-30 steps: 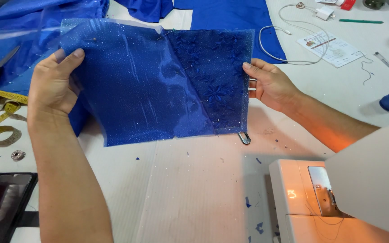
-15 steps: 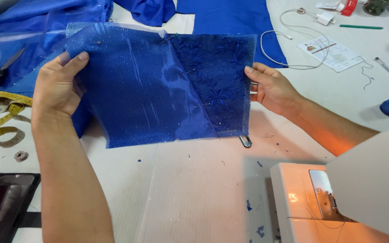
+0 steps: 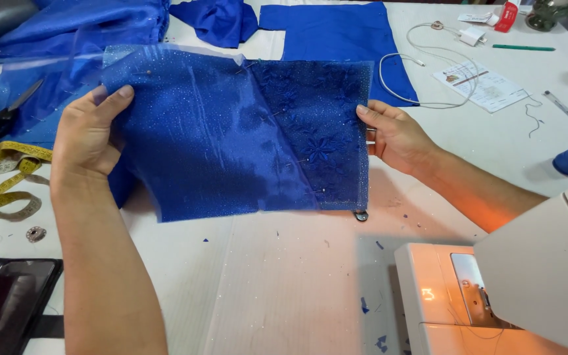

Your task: The person aligns two pieces of blue fabric on a white table and secures them together using straight pins. They smooth the fabric, fold an edge, and insert multiple pins along the seam line to hold the layers in place.

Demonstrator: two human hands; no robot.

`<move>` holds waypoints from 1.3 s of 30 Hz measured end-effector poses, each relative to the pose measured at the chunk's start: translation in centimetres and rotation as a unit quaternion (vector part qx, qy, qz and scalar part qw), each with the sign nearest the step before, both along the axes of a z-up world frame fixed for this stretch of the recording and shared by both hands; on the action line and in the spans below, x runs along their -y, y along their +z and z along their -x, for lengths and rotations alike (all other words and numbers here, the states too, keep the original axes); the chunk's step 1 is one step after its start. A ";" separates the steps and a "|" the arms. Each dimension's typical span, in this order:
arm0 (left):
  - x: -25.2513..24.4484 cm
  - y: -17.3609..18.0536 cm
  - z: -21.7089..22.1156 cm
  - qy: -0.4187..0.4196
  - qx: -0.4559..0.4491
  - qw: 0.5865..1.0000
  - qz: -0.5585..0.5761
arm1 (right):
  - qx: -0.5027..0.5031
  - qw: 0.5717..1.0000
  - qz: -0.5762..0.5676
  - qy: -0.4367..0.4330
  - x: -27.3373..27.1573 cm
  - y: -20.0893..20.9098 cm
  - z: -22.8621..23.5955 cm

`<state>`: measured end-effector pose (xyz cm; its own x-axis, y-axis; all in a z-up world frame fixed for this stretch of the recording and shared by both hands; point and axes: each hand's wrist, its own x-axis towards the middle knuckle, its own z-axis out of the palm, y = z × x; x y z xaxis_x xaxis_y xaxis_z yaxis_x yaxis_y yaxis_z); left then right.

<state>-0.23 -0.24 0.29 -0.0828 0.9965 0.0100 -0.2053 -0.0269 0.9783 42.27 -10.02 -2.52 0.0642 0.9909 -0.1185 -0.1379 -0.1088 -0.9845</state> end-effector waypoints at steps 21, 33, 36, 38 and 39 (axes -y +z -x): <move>-0.2 -0.3 0.3 -0.022 -0.040 0.999 0.028 | 0.003 1.000 0.016 0.004 -0.2 -0.4 -0.1; 0.9 0.0 0.5 -0.042 -0.189 0.975 0.104 | 0.078 0.989 0.096 0.078 -0.3 -2.4 -0.3; -3.5 -5.9 2.9 -0.001 -0.217 0.973 0.079 | 0.089 0.987 0.087 0.101 1.6 -0.9 1.9; -1.2 -4.5 1.0 -0.006 -0.218 0.970 0.103 | 0.102 0.984 0.096 0.107 1.0 -2.3 1.3; -0.1 -3.8 0.0 -0.011 -0.220 0.967 0.125 | 0.115 0.982 0.105 0.110 0.7 -3.0 1.0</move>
<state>-0.27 -0.16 -3.54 -0.1033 0.9738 -0.2027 0.2345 0.2219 0.9465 41.22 -10.76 -5.51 -0.1004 0.9389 -0.3294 0.1356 -0.3150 -0.9393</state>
